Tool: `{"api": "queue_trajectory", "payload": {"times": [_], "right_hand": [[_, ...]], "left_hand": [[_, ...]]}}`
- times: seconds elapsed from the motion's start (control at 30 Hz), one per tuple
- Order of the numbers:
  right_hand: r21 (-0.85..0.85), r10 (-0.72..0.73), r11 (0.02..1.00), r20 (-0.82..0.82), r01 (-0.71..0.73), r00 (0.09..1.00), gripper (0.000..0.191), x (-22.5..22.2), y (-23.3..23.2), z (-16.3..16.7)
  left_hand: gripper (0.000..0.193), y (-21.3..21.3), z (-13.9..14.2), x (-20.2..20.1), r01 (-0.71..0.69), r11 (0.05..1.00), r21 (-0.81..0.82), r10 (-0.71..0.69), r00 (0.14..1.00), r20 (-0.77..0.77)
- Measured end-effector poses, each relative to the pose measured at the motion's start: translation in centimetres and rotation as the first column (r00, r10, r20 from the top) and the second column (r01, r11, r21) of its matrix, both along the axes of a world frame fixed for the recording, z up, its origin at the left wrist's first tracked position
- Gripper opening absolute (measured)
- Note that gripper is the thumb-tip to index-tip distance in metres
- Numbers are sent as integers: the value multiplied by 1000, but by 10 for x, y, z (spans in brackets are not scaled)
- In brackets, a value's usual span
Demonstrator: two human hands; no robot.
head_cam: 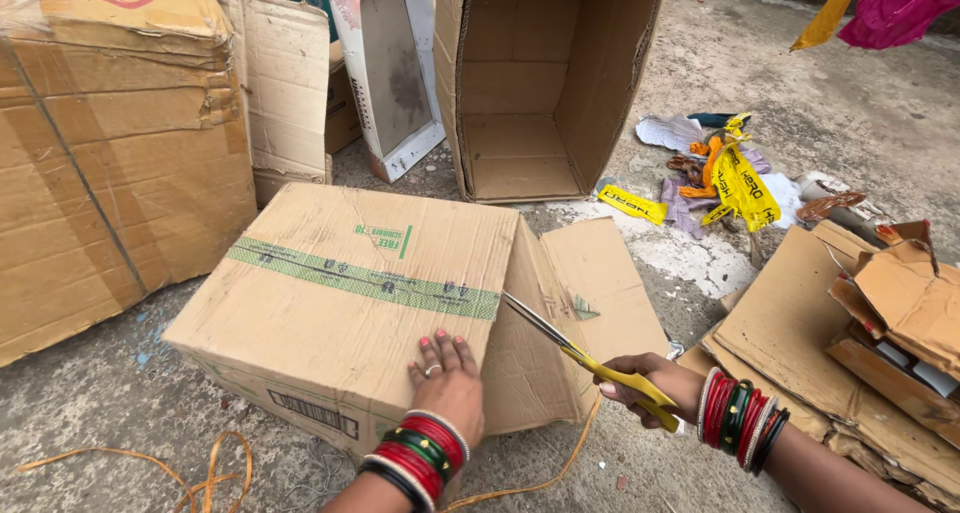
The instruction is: The person flattens empty cardboard boxes on the ground. They tear open a small box by hand, use scissors to cut the tape on a larger sealed box, unfold its flaps, and press the flattened cardboard flat, adding it to a pile of already flattened pieces.
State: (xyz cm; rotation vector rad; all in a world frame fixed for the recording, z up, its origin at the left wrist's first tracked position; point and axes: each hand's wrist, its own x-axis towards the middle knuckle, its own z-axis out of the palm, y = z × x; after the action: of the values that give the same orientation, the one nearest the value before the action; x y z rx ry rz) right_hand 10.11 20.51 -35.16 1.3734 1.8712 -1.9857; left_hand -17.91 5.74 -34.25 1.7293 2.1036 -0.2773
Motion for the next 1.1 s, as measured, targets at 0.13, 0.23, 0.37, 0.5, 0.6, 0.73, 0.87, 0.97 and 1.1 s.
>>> {"api": "queue_trajectory", "payload": {"times": [0.13,0.23,0.37,0.5,0.6,0.73,0.87,0.97,1.1], "right_hand": [[73,122,989,69,-127,990,63,-19,-23,19],[45,255,966,15,-255,967,62,-46,-35,27],[122,385,904,178,-409,906,60,-84,-48,26],[87,370,919,146,-384,918,59,-101,-53,20],[33,364,929,84,-367,928,59,-92,-50,21],[-59,329,944,74,-325,941,59,-58,-51,30],[-20,356,933,215,-360,910,59,-28,-64,34],[-26,287,957,202,-287,937,59,-23,-67,29],[-48,223,975,148,-218,963,63,-26,-61,20]], "left_hand": [[94,-63,9,-62,13,1000,14,-13,1000,-22],[93,-85,-2,-67,-180,980,-79,174,982,-72],[68,-85,-40,-61,-247,911,329,323,925,-202],[59,-68,-81,-77,-130,896,424,235,950,-207],[59,-71,-103,-85,23,852,523,120,964,-237],[60,-79,-108,-95,65,810,583,74,975,-211],[56,-78,-100,-82,92,722,686,43,983,-177],[49,-74,-93,-54,126,669,733,-24,989,-148],[50,-73,-85,-23,188,653,734,-145,982,-122]]}}
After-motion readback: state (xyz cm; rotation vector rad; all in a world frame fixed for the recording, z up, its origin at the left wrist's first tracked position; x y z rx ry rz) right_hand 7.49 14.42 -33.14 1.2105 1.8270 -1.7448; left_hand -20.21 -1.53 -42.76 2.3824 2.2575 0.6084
